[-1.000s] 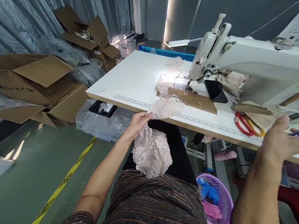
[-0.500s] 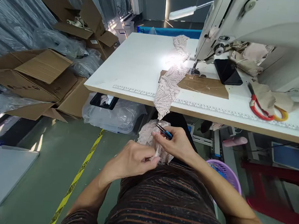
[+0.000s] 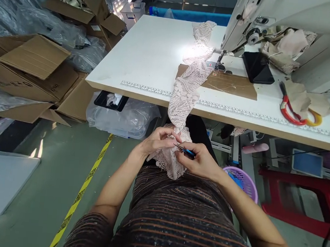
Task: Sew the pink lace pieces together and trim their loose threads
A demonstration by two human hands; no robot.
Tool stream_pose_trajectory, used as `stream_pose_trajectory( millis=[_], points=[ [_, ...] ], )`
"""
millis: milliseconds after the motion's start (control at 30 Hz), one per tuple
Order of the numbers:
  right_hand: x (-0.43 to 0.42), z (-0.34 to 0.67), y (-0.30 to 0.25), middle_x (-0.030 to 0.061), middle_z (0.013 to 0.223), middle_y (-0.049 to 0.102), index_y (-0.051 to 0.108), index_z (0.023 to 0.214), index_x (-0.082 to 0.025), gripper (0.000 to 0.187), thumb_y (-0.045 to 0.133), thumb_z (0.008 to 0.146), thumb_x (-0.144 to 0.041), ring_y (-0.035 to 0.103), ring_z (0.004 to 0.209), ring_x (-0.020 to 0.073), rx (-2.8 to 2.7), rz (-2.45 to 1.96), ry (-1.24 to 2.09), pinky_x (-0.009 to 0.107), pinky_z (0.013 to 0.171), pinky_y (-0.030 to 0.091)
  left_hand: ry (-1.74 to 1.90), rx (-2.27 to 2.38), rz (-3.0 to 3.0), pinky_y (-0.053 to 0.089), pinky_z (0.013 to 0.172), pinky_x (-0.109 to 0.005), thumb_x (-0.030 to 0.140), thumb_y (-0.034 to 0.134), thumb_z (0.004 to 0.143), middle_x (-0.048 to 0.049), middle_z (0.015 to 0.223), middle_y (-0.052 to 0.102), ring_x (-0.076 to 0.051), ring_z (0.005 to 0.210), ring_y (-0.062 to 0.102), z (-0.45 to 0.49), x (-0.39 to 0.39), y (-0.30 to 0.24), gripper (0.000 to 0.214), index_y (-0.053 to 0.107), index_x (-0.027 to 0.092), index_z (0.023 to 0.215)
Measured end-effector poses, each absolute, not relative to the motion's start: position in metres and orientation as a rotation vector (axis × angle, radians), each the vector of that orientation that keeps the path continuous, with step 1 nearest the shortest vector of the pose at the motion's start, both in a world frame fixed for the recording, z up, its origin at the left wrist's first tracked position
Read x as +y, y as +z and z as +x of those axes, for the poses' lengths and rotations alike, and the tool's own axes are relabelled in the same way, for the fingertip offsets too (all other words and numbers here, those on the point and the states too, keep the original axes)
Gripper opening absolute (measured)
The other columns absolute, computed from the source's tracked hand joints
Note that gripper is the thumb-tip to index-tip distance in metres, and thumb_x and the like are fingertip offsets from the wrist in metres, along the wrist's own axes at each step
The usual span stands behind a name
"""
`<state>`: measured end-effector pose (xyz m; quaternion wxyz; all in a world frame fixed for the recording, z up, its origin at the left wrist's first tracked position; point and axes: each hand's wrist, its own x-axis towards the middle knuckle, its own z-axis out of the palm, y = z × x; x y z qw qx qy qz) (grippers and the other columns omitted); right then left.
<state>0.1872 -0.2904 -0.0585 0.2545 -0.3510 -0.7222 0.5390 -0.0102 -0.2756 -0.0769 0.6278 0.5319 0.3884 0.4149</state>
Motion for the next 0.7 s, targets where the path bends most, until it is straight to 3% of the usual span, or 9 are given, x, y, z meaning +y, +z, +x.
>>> stream_pose_trajectory(
  millis=[133, 333, 500, 700],
  points=[
    [-0.283, 0.193, -0.071, -0.0021, 0.067, 0.056, 0.068, 0.086, -0.017, 0.025, 0.058, 0.093, -0.038, 0.044, 0.060, 0.0112, -1.933, -1.019, 1.397, 0.025, 0.059, 0.036, 0.952, 1.063, 1.163, 0.046, 0.071, -0.027, 0.042, 0.086, 0.069, -0.0038, 0.075, 0.069, -0.014, 0.071, 0.058, -0.014, -0.288, -0.074, 0.030, 0.077, 0.015, 0.077],
    [-0.267, 0.185, -0.084, -0.0004, 0.062, 0.054, 0.060, 0.073, -0.018, 0.063, 0.033, 0.098, -0.069, 0.043, 0.055, 0.0121, -1.846, -1.114, 1.467, 0.027, 0.057, 0.034, 0.940, 1.194, 1.161, 0.046, 0.063, -0.024, 0.044, 0.081, 0.076, -0.0060, 0.081, 0.074, -0.015, 0.071, 0.061, -0.022, -0.298, -0.067, 0.030, 0.080, 0.015, 0.085],
    [-0.259, 0.170, -0.082, -0.0024, 0.057, 0.047, 0.053, 0.066, -0.020, 0.063, 0.034, 0.096, -0.071, 0.040, 0.055, 0.0119, -1.959, -1.042, 1.361, 0.028, 0.057, 0.031, 0.948, 1.197, 1.156, 0.045, 0.063, -0.024, 0.046, 0.078, 0.078, -0.0070, 0.081, 0.075, -0.016, 0.073, 0.062, -0.022, -0.300, -0.065, 0.034, 0.080, 0.014, 0.087],
    [-0.257, 0.167, -0.086, -0.0006, 0.059, 0.052, 0.064, 0.076, -0.020, 0.059, 0.039, 0.096, -0.069, 0.045, 0.055, 0.0135, -1.914, -1.109, 1.266, 0.028, 0.059, 0.034, 1.020, 1.227, 1.135, 0.046, 0.065, -0.024, 0.043, 0.077, 0.079, -0.0051, 0.077, 0.072, -0.015, 0.071, 0.060, -0.024, -0.299, -0.068, 0.029, 0.079, 0.015, 0.081]
  ],
)
